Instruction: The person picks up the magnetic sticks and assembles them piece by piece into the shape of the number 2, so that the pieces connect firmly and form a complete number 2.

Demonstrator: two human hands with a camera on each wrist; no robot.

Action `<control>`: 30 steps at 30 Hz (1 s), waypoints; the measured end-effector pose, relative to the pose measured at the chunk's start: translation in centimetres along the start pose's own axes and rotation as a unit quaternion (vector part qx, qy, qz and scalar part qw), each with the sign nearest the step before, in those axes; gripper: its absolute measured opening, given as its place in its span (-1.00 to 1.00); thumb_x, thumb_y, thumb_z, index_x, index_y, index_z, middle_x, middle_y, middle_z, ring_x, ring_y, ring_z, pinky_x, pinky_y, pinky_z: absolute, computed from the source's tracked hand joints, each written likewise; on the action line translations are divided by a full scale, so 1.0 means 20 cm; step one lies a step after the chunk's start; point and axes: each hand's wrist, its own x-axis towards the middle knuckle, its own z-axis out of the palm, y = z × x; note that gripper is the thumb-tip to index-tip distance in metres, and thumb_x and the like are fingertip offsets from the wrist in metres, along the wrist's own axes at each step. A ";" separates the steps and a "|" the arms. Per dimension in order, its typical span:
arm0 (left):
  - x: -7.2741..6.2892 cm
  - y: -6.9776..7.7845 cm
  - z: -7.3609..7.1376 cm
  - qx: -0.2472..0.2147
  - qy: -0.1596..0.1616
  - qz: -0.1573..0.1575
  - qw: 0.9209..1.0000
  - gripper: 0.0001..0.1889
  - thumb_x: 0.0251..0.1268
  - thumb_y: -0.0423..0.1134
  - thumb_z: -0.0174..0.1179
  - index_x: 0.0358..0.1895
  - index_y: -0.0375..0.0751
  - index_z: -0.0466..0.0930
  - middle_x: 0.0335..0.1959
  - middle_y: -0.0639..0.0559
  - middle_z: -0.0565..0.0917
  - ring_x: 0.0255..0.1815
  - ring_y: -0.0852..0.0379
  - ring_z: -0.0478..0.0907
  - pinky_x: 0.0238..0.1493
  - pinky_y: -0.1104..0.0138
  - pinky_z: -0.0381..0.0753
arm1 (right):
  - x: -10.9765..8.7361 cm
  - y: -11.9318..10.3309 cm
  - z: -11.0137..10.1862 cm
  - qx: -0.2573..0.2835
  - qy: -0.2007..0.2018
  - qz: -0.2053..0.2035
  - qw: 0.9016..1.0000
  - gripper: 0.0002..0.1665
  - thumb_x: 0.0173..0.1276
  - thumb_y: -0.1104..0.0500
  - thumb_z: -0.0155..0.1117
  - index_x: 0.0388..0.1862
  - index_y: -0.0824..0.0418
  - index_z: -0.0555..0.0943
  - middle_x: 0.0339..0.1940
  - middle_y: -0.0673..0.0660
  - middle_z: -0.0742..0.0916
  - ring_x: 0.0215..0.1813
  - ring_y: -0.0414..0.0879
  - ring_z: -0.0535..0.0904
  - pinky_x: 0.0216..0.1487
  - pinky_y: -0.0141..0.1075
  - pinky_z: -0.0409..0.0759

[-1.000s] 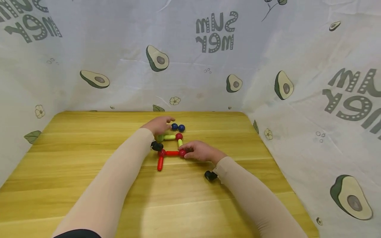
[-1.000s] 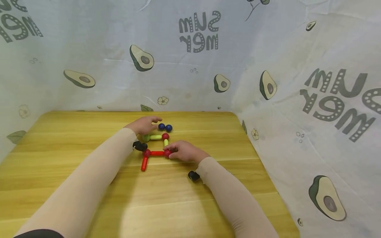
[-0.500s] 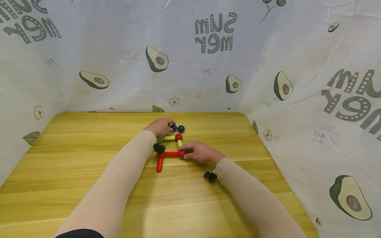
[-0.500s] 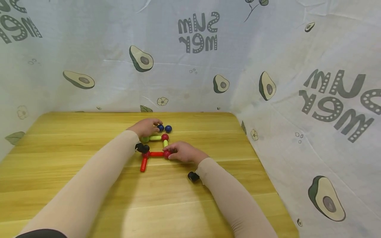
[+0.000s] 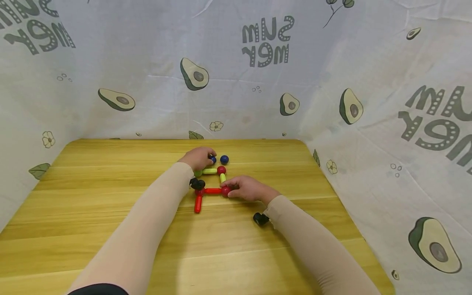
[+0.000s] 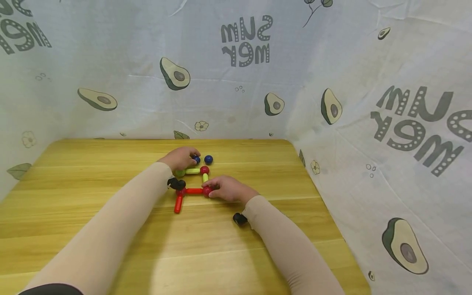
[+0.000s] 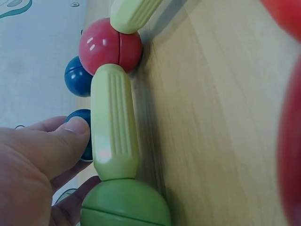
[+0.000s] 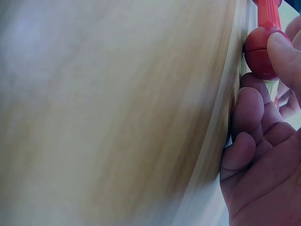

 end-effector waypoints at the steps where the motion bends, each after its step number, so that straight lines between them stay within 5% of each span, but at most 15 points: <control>1: 0.00 -0.01 0.00 -0.001 0.001 -0.003 1.000 -0.59 0.64 -0.15 0.14 0.44 -0.04 0.53 0.36 -0.13 0.61 0.31 -0.13 0.54 0.53 -0.06 0.41 | 0.00 0.00 0.00 -0.001 -0.001 0.000 1.000 -0.54 0.52 0.16 0.37 0.36 -0.05 0.69 0.34 0.07 0.72 0.31 -0.01 0.59 0.48 0.01 0.49; 9: -0.05 -0.05 -0.04 -0.039 0.023 -0.013 0.999 -0.58 0.66 -0.10 0.12 0.46 -0.03 0.50 0.39 -0.13 0.59 0.32 -0.15 0.53 0.50 -0.09 0.43 | 0.01 -0.02 0.01 -0.017 0.002 -0.002 1.000 -0.54 0.53 0.14 0.36 0.36 -0.08 0.68 0.36 0.05 0.71 0.36 0.00 0.58 0.51 0.05 0.46; 18: -0.13 -0.11 -0.08 -0.079 0.037 0.009 0.996 -0.56 0.65 -0.10 0.13 0.47 -0.08 0.48 0.39 -0.14 0.58 0.36 -0.16 0.53 0.53 -0.08 0.41 | 0.02 -0.02 0.02 -0.023 -0.002 0.004 1.000 -0.54 0.54 0.12 0.36 0.38 -0.11 0.67 0.39 0.06 0.69 0.37 0.04 0.56 0.53 0.08 0.43; 24: -0.23 -0.14 -0.09 -0.094 0.045 0.028 0.994 -0.61 0.63 -0.13 0.17 0.40 -0.10 0.52 0.31 -0.14 0.61 0.28 -0.12 0.57 0.50 -0.04 0.46 | 0.01 -0.01 0.01 -0.032 0.001 0.005 0.999 -0.53 0.54 0.12 0.35 0.39 -0.10 0.66 0.42 0.09 0.67 0.41 0.07 0.55 0.54 0.11 0.42; 30: -0.40 -0.17 -0.08 -0.096 0.031 0.042 0.994 -0.61 0.62 -0.16 0.19 0.39 -0.13 0.53 0.27 -0.13 0.64 0.25 -0.12 0.59 0.43 -0.02 0.53 | 0.02 -0.01 0.00 -0.040 0.003 0.008 0.999 -0.53 0.54 0.12 0.35 0.39 -0.10 0.66 0.42 0.10 0.66 0.40 0.08 0.54 0.54 0.11 0.42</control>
